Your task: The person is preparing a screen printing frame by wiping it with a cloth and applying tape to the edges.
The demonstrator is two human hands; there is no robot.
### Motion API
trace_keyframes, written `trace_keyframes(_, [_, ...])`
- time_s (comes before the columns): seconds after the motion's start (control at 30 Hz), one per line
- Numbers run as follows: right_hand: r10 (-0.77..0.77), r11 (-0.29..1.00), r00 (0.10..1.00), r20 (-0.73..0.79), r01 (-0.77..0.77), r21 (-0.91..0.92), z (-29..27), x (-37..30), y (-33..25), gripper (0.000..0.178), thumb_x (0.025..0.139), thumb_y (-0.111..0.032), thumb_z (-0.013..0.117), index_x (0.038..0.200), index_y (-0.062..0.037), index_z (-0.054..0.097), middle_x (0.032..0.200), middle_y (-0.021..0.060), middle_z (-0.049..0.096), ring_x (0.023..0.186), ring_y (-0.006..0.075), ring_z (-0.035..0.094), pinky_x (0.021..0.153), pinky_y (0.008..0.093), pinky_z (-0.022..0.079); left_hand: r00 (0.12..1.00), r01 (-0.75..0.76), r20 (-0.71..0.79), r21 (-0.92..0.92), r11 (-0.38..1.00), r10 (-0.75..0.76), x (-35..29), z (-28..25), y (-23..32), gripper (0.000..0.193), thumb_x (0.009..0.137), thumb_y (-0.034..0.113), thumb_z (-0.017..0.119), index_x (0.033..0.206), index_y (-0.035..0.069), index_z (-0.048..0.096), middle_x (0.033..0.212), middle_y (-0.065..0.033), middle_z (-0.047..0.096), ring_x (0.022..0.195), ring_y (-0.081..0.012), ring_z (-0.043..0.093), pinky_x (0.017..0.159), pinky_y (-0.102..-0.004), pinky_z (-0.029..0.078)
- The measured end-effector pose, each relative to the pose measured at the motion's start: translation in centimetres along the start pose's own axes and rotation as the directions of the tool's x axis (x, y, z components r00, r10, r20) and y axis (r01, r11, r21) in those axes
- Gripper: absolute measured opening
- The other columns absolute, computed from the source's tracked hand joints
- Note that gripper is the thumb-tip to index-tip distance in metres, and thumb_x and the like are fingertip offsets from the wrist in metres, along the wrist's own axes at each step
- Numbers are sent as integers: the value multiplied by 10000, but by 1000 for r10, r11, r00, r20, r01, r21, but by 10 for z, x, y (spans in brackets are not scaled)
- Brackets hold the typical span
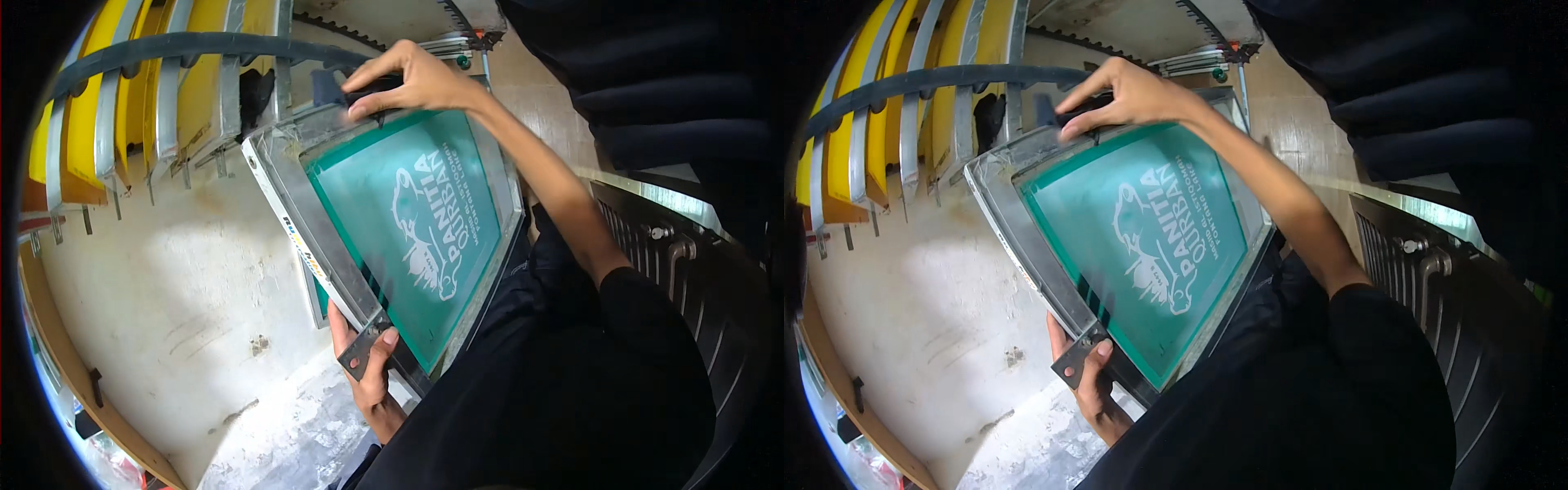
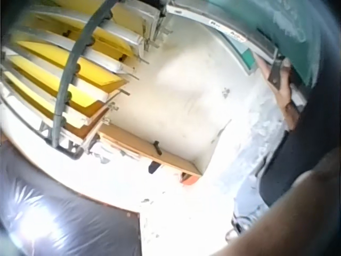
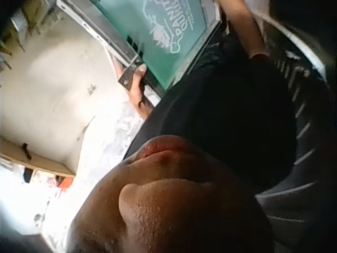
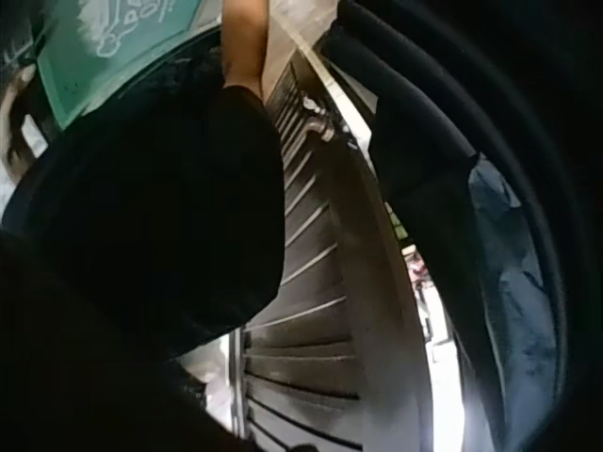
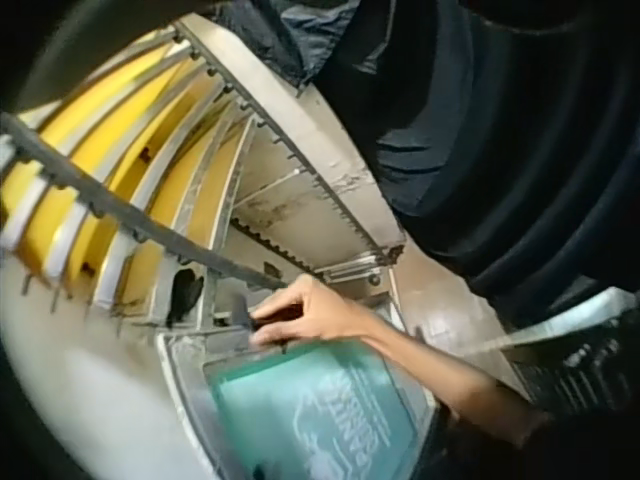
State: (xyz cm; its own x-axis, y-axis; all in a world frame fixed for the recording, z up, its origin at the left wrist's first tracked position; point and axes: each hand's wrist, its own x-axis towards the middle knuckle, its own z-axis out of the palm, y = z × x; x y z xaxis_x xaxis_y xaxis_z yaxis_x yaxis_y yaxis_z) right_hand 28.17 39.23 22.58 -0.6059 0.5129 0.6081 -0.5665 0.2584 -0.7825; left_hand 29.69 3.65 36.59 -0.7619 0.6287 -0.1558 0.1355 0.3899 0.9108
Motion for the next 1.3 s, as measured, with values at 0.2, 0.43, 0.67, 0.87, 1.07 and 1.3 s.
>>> trace_keyframes(0.2, [-154, 988, 986, 62, 153, 25, 24, 25, -45, 458, 868, -303, 866, 1237, -53, 765, 1255, 180, 745, 1162, 249, 710, 1040, 333, 518, 1000, 16, 18, -74, 997, -15, 1, -10, 7, 988, 764, 162, 807, 1587, -66, 311, 1417, -160, 550, 1283, -260, 563, 1106, -368, 421])
trace_keyframes(0.43, [-64, 992, 971, 232, 36, 124, -17, 24, -30, 302, 902, -115, 812, 1190, -33, 782, 1202, 185, 760, 1100, 240, 737, 985, 336, 572, 990, -20, 140, -31, 999, 24, 6, -35, -2, 925, 790, 107, 751, 1577, -94, 309, 1409, -162, 560, 1269, -246, 565, 1098, -337, 409])
trace_keyframes(0.67, [-31, 991, 924, 381, -22, 134, -9, 55, -49, 598, 811, -228, 917, 1303, 36, 701, 1134, 161, 778, 967, 200, 755, 936, 319, 592, 998, 42, 57, -90, 995, -37, 2, -24, 5, 1003, 716, 79, 768, 1592, -58, 299, 1403, -160, 574, 1272, -271, 590, 1105, -358, 429])
trace_keyframes(0.87, [30, 998, 919, 394, -6, -60, -39, 21, 2, 585, 857, -299, 881, 1303, 33, 698, 1194, 158, 767, 1046, 176, 713, 985, 315, 541, 998, -6, -62, -121, 993, -2, -4, -6, -2, 1070, 695, 75, 783, 1620, -54, 260, 1430, -162, 558, 1297, -285, 578, 1119, -370, 423])
trace_keyframes(1.07, [18, 996, 900, 436, 24, -91, -29, 21, 33, 329, 907, -272, 833, 929, 44, 745, 777, 12, 695, 741, 63, 577, 652, 291, 473, 990, 44, -128, -75, 996, -54, -5, -7, -10, 1050, 682, 108, 787, 1600, -40, 299, 1451, -153, 525, 1346, -278, 526, 1149, -384, 380])
trace_keyframes(1.3, [20, 999, 942, 335, -5, -47, -34, 1, 84, 562, 900, -272, 843, 1338, 38, 675, 1161, 114, 763, 1002, 106, 666, 952, 266, 539, 995, 6, -102, -68, 998, -13, 14, 5, -23, 1015, 699, 110, 759, 1598, -43, 312, 1445, -135, 520, 1316, -258, 527, 1120, -355, 376])
